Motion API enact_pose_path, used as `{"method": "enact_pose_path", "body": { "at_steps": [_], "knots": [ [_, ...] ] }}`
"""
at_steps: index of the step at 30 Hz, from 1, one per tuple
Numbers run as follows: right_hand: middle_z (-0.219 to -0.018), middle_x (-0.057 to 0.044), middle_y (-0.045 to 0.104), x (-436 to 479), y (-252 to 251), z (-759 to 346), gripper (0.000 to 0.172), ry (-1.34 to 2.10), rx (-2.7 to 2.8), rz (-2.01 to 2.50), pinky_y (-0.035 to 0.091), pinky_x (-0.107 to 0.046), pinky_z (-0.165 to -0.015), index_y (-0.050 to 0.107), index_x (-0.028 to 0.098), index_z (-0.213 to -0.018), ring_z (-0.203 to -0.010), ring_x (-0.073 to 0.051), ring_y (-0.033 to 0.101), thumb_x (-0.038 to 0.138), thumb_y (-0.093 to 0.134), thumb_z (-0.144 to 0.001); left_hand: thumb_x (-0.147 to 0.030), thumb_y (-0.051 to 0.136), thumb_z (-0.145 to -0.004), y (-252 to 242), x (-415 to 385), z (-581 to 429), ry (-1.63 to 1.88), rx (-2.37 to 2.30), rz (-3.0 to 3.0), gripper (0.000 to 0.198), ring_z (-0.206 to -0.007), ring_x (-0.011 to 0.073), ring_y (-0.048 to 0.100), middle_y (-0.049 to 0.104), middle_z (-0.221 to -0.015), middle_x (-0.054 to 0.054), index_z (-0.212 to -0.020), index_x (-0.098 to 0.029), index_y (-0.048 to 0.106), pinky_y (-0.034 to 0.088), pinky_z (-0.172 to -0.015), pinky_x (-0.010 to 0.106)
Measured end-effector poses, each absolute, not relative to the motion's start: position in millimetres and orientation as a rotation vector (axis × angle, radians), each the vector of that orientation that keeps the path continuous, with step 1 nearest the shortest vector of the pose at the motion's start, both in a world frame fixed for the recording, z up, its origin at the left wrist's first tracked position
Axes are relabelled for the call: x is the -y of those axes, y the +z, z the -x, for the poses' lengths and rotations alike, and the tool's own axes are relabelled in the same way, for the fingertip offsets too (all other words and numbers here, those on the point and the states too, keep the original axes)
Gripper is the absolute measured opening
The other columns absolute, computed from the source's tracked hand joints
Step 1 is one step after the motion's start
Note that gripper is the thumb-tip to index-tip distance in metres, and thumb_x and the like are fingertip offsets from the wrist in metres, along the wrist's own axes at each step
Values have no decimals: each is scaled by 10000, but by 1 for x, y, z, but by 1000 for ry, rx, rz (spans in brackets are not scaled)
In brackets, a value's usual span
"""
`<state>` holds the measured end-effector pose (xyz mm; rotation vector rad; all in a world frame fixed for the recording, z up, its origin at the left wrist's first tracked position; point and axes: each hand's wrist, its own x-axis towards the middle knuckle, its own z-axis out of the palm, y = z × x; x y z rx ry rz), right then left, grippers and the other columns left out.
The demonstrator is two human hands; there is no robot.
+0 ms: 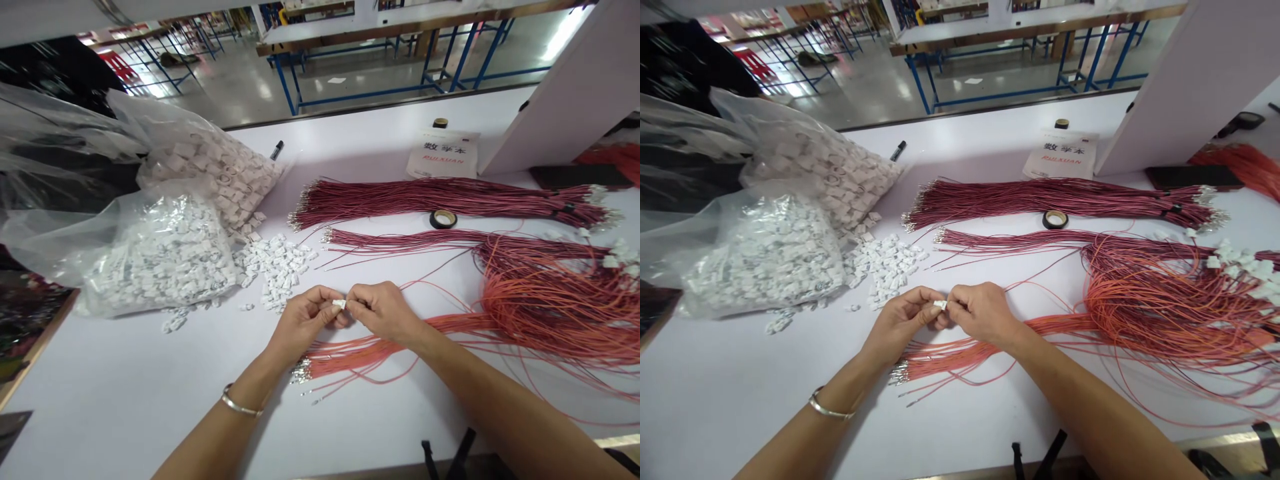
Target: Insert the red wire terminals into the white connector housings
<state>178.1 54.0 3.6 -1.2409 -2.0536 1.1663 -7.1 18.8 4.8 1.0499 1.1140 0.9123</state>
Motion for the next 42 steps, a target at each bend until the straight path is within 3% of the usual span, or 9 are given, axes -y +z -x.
{"method": "enact_pose_path", "body": {
  "at_steps": [6,19,42],
  "knots": [
    [-580,37,608,-55,1,-180,198,1214,2018,1191,313,-190,-553,657,181,-748,-524,-81,475,253,526,-878,-364,745,-824,6,-18,8,939,-1170,-1048,255,-650,158,682,748,-697,47,-921,-142,662,500,-657,274],
    [-577,47,561,-52,-8,-176,129,1019,1991,1102,305,-190,-542,584,185,-718,-503,-77,425,175,514,-827,-354,768,-805,5,-18,4,964,-1177,-978,274,-668,151,698,753,-705,45,-920,-129,664,537,-672,263],
    [-579,42,591,-51,-6,-176,131,1046,2025,1127,324,-189,-544,575,187,-742,-497,-81,473,171,508,-852,-330,734,-836,2,-18,4,935,-1165,-1035,236,-671,146,695,752,-719,42,-934,-130,655,550,-680,270]
  ]
}}
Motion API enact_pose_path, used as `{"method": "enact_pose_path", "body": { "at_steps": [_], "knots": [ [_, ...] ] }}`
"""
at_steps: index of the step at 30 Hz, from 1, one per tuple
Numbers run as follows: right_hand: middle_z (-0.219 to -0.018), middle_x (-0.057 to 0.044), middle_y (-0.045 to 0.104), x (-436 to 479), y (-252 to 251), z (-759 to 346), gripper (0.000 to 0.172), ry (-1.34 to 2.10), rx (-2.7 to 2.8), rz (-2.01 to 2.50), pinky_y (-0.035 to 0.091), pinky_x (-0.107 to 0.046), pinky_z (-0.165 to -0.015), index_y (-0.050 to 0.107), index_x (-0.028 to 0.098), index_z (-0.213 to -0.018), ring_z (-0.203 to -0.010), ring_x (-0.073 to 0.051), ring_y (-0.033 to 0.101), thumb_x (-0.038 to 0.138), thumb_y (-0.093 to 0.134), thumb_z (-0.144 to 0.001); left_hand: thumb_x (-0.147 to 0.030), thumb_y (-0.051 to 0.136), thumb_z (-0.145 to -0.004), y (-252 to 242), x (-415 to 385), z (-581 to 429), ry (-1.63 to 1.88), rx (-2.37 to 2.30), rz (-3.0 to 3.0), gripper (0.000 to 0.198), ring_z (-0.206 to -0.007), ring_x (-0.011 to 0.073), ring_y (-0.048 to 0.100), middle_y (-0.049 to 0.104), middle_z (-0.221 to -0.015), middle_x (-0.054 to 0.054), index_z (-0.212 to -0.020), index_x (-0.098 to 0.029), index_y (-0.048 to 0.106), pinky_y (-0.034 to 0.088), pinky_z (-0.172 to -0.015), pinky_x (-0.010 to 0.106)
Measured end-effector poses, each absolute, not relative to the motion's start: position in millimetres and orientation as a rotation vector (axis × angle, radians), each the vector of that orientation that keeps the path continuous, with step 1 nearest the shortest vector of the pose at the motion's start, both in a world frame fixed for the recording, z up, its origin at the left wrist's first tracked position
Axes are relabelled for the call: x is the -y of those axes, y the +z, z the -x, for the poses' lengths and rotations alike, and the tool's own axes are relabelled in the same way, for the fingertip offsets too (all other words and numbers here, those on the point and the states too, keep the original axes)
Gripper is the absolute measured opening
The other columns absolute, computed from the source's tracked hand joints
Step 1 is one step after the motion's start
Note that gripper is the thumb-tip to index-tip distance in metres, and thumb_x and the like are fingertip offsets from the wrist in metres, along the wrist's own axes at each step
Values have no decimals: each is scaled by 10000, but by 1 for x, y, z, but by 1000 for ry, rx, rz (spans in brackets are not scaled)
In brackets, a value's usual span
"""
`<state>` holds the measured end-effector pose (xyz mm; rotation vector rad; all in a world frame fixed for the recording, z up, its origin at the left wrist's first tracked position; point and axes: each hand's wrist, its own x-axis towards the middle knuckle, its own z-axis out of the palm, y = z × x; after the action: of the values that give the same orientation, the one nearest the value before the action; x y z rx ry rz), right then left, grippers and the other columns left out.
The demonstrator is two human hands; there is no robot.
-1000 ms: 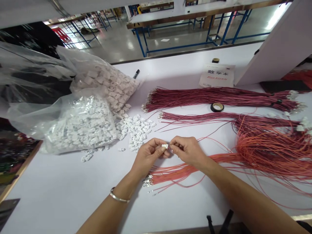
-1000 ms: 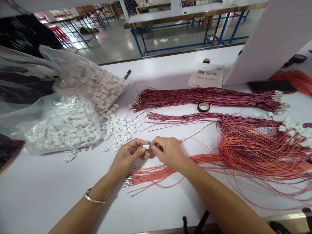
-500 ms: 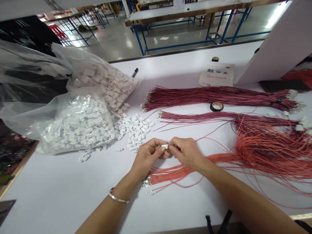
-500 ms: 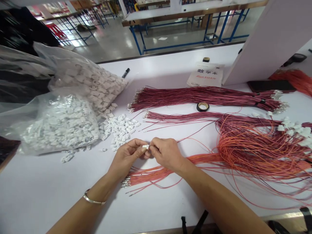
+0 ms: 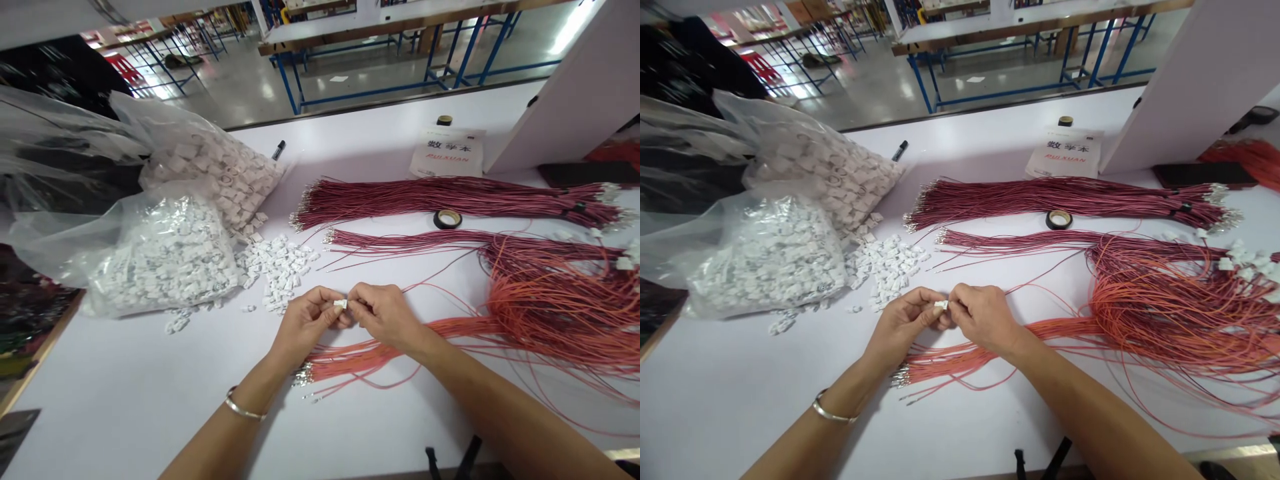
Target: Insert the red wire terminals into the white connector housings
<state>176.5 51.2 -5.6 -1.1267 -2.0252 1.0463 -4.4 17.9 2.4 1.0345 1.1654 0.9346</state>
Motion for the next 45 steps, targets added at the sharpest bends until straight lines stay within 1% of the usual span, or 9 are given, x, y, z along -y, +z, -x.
{"method": "enact_pose_path", "body": {
  "at_steps": [9,14,20,23,26,31,38,42,45],
  "knots": [
    [-613,32,659,-54,-8,-180,137,1159,2003,1134,362,-197,-574,624,191,-799,-537,-95,573,218,542,-905,-373,742,-820,4,-18,7,946,-1214,-1069,268,-666,156,698,755,-715,39,-934,-148,652,526,-660,269],
    [-648,37,665,-61,-7,-186,122,899,2134,1186,333,-222,-599,651,206,-813,-558,-97,540,210,566,-899,-382,731,-823,9,-20,12,956,-1265,-1129,266,-655,165,690,747,-700,37,-935,-156,646,506,-650,282],
    [-945,-18,726,-65,8,-195,97,688,2363,1064,350,-294,-830,652,211,-991,-901,-154,636,247,620,-907,-384,756,-787,18,-22,17,1002,-1263,-1207,261,-558,114,581,674,-623,-13,-892,-166,658,463,-590,249],
    [-891,-16,737,-63,22,-196,251,719,2545,1067,350,-329,-868,619,194,-1103,-831,-165,656,281,672,-874,-376,749,-795,15,-21,18,1043,-1283,-1193,242,-548,105,561,642,-612,-24,-888,-171,659,437,-557,234],
    [-894,-69,744,-63,41,-201,125,507,2700,1192,357,-367,-873,658,153,-994,-794,-192,656,185,625,-878,-361,739,-809,11,-20,18,1054,-1253,-1205,280,-597,122,594,665,-683,-4,-1001,-179,648,456,-583,244],
    [-935,-53,741,-61,83,-268,178,230,2260,1438,425,-351,-851,678,194,-997,-875,-209,654,205,513,-933,-387,691,-840,9,-19,21,1132,-1293,-1297,371,-729,153,649,684,-1038,77,-1146,-194,609,495,-627,275],
    [-1048,-154,680,-10,74,-422,290,-436,1631,1850,456,-474,-964,655,173,-1014,-1074,-312,617,357,436,-970,-398,611,-867,3,-24,29,1118,-1622,-1598,282,-775,192,665,713,-976,65,-1067,-203,652,522,-781,350],
    [-1115,-165,630,18,34,-456,251,-568,1519,2082,412,-655,-861,665,237,-1003,-1170,-493,531,437,557,-898,-320,555,-883,2,-30,39,1111,-1906,-1916,185,-697,174,620,711,-945,44,-962,-216,687,486,-711,320],
    [-1103,-105,642,31,19,-464,250,-398,1747,1797,453,-594,-671,619,403,-1137,-1104,-469,582,417,566,-893,-271,534,-884,2,-34,48,1074,-2096,-2037,181,-660,167,602,709,-969,48,-934,-213,698,453,-645,306]
  ]
}}
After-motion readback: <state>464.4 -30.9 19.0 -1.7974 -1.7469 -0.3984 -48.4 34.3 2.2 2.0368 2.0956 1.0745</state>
